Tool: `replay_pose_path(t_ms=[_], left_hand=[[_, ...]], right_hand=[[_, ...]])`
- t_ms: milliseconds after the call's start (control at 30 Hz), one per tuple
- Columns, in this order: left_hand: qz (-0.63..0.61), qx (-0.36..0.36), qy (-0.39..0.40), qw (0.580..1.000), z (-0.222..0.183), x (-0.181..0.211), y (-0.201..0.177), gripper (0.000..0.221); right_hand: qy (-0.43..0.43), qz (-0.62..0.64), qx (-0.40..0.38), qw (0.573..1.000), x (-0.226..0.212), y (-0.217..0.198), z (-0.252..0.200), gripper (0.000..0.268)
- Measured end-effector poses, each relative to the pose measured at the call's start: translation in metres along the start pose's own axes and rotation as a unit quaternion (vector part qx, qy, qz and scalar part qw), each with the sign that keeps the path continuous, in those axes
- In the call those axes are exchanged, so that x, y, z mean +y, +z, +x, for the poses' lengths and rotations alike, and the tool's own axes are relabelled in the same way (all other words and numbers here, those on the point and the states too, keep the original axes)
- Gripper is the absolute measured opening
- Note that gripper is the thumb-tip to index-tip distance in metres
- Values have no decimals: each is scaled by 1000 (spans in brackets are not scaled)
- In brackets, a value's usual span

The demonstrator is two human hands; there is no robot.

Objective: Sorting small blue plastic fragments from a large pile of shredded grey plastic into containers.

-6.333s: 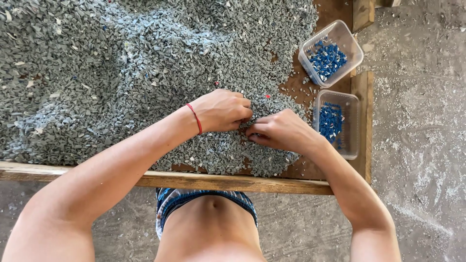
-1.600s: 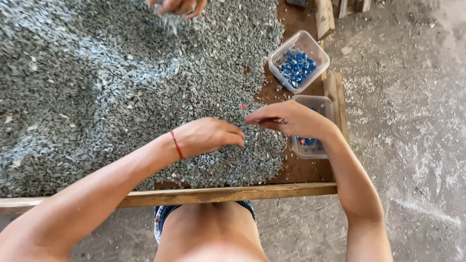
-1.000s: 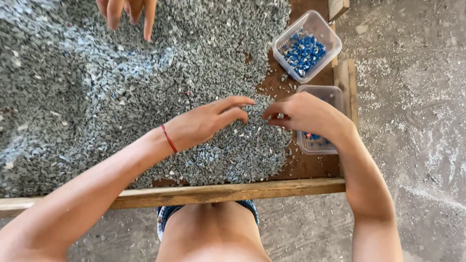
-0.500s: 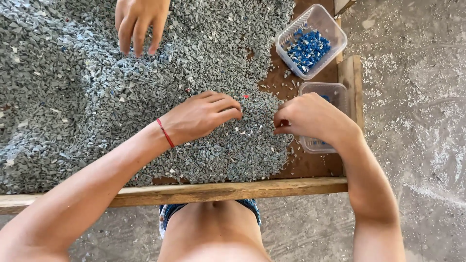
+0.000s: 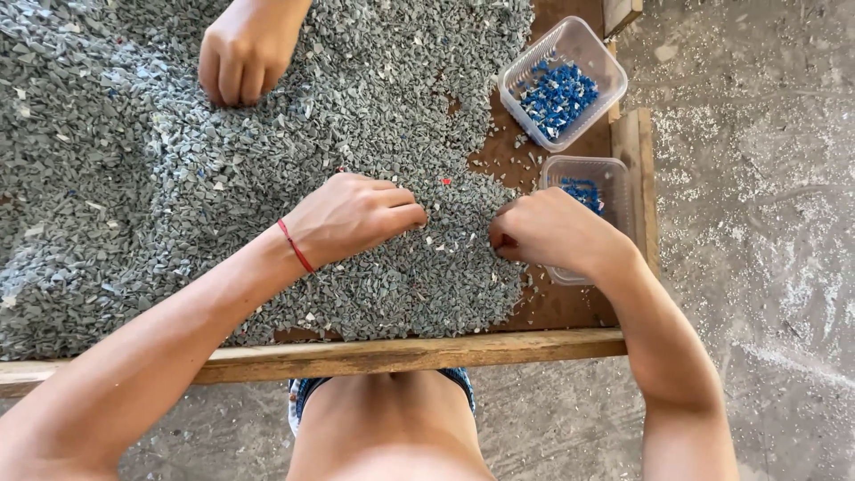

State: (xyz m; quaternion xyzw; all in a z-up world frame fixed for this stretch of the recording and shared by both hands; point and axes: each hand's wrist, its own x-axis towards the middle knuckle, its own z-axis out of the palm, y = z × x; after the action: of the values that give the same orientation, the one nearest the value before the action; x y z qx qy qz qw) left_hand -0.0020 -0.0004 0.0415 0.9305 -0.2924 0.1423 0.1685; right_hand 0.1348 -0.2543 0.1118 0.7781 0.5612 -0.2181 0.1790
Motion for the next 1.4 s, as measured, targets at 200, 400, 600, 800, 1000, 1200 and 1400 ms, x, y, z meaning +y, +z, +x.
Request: replay_pose_path(t_ms=[200,400,600,800,1000,1200,1400], left_hand=[[-31,-27,-9,999,-1,-1,-2,6],[-21,-38,-19,999,0,1,-9,8],[-3,-32,1,999,1,2,-7,7],[1,-21,5,1000,-1,2,-7,6],[-15,-18,9,1000,3,9,-15,6],[-111,24,-48,992,8,28,-25,20],[-282,-2,-146,948,13,37,-28,25]], right_hand=[[5,131,-21,991,2,-31,-8,22],[-7,288,-7,958,14,-41,-15,17],[-61,398,1,915,23,-35,-18,13],[-153,455,87,873,25,-33,-9,8],[-156,535,86,826,16,-28,-6,11],[-125,586,113,792,6,-17,1,9],[-129,582,156,787,-15,-8,12,11]])
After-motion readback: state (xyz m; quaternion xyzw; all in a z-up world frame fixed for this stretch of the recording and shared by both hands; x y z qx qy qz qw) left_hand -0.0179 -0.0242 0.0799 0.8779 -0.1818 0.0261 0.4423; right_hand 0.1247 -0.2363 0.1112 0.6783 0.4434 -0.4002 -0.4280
